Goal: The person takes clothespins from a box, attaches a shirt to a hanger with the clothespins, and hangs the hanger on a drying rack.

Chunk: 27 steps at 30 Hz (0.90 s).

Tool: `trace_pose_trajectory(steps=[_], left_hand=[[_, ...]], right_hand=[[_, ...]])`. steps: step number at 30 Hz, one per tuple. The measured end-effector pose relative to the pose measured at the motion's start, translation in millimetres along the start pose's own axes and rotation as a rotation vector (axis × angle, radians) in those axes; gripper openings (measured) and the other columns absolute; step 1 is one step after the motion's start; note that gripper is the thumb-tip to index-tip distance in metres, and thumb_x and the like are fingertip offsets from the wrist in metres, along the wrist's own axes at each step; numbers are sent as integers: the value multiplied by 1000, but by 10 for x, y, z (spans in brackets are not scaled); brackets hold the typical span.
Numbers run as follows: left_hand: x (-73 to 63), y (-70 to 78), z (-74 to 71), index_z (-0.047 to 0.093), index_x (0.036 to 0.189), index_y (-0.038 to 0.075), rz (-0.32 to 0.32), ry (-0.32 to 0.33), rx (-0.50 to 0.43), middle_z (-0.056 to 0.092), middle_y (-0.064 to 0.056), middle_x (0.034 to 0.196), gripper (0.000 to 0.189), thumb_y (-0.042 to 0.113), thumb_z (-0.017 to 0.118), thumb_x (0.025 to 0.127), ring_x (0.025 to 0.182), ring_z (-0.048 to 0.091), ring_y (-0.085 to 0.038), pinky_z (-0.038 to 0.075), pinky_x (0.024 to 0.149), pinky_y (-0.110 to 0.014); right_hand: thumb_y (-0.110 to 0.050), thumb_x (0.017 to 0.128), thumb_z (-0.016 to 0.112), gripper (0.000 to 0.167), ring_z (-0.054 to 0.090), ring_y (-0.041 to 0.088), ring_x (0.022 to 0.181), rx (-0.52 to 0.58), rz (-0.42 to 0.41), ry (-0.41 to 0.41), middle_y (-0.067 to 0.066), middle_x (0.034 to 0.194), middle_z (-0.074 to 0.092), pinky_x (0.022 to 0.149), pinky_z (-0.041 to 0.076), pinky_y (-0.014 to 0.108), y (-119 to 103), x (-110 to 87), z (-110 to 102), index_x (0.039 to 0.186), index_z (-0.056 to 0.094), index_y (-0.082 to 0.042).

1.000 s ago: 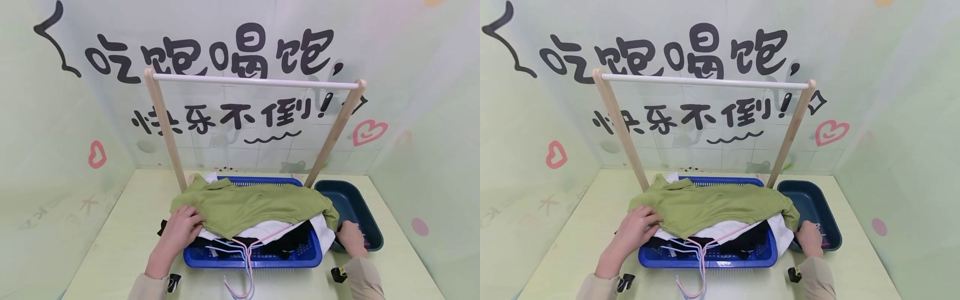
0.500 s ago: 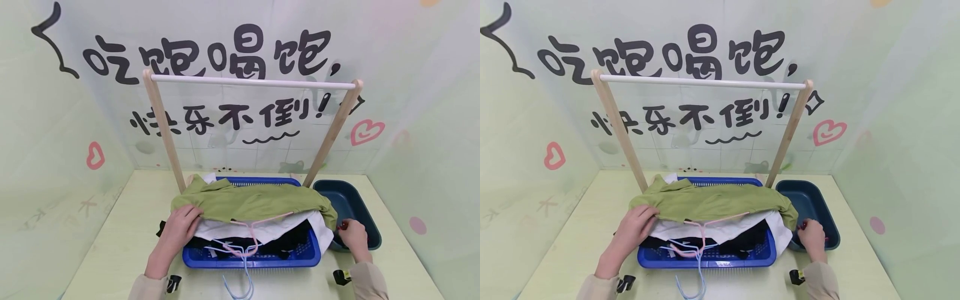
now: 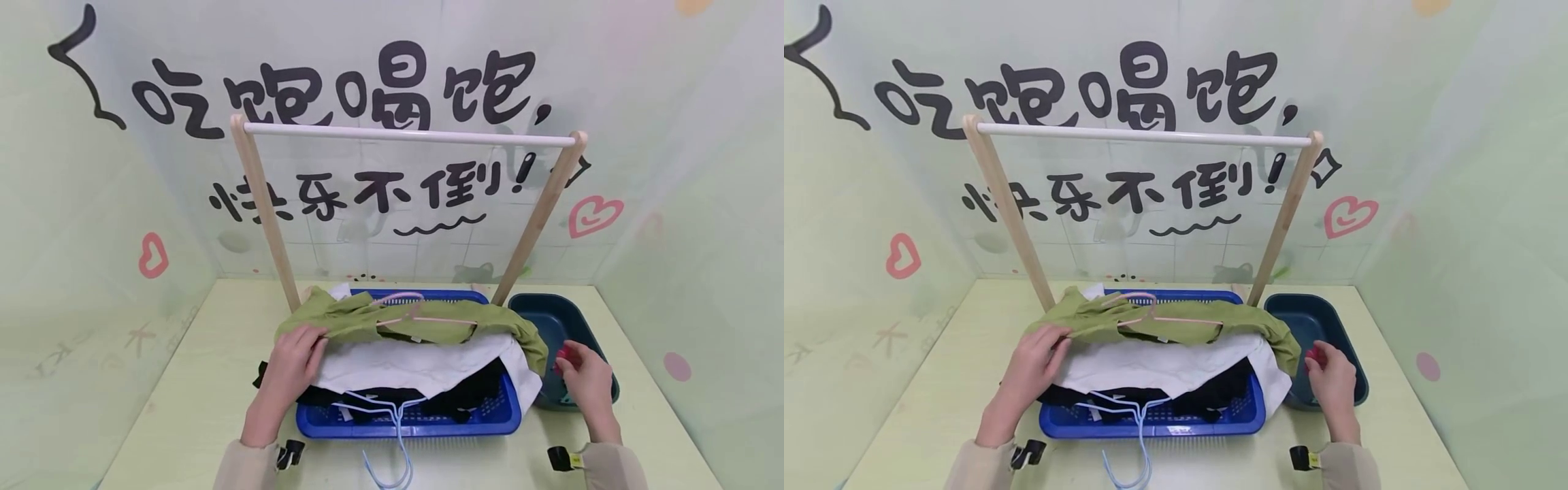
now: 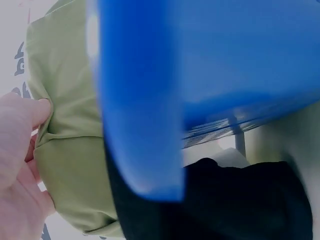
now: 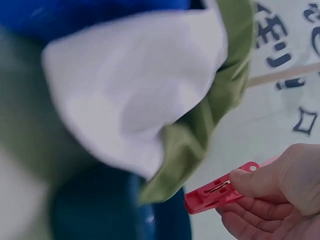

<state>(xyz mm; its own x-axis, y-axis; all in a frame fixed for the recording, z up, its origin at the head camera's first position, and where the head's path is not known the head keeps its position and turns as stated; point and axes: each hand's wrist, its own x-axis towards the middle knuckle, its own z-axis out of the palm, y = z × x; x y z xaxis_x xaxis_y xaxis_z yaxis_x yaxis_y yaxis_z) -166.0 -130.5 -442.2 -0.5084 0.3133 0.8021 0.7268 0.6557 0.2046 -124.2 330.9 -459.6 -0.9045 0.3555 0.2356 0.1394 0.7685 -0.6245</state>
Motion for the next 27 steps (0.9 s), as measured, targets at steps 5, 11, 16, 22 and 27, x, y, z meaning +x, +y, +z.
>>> trace_pose_trajectory(steps=[5, 11, 16, 22, 27], left_hand=[[26, 15, -9, 65, 89, -4, -27, -1, 26, 64, -13, 81, 15, -2, 67, 74, 72, 62, -31, 47, 62, -47], [57, 34, -11, 66, 88, -4, -58, 13, 26, 65, -13, 80, 14, -2, 67, 74, 73, 62, -30, 48, 63, -47], [84, 40, -10, 67, 86, -4, -70, 35, 8, 65, -14, 79, 12, -1, 66, 74, 72, 63, -31, 48, 61, -48], [113, 52, -5, 67, 86, -4, -72, 43, 7, 65, -14, 79, 12, 0, 65, 75, 71, 62, -31, 48, 60, -46], [115, 59, -12, 67, 86, -3, -85, 32, 4, 65, -13, 79, 12, -1, 66, 74, 72, 62, -29, 48, 61, -46]], right_hand=[[5, 83, 66, 31, 63, 38, 83, 62, -71, 61, 28, 94, 64, 67, 51, 18, -232, -42, -82, 112, 60, 10], [8, 76, 72, 32, 65, 21, 75, 142, -212, 139, 22, 88, 67, 62, 36, -2, -520, -104, -113, 107, 65, 6], [12, 72, 73, 33, 56, -11, 74, 311, -355, 132, 17, 86, 69, 69, 43, 2, -822, -163, -80, 104, 66, 5], [14, 74, 70, 35, 62, 0, 78, 505, -496, 51, 15, 90, 68, 73, 49, 10, -1274, -292, -55, 107, 65, 4], [13, 76, 69, 33, 66, 17, 78, 617, -614, -4, 17, 93, 67, 75, 51, 15, -1583, -335, 14, 108, 64, 5]])
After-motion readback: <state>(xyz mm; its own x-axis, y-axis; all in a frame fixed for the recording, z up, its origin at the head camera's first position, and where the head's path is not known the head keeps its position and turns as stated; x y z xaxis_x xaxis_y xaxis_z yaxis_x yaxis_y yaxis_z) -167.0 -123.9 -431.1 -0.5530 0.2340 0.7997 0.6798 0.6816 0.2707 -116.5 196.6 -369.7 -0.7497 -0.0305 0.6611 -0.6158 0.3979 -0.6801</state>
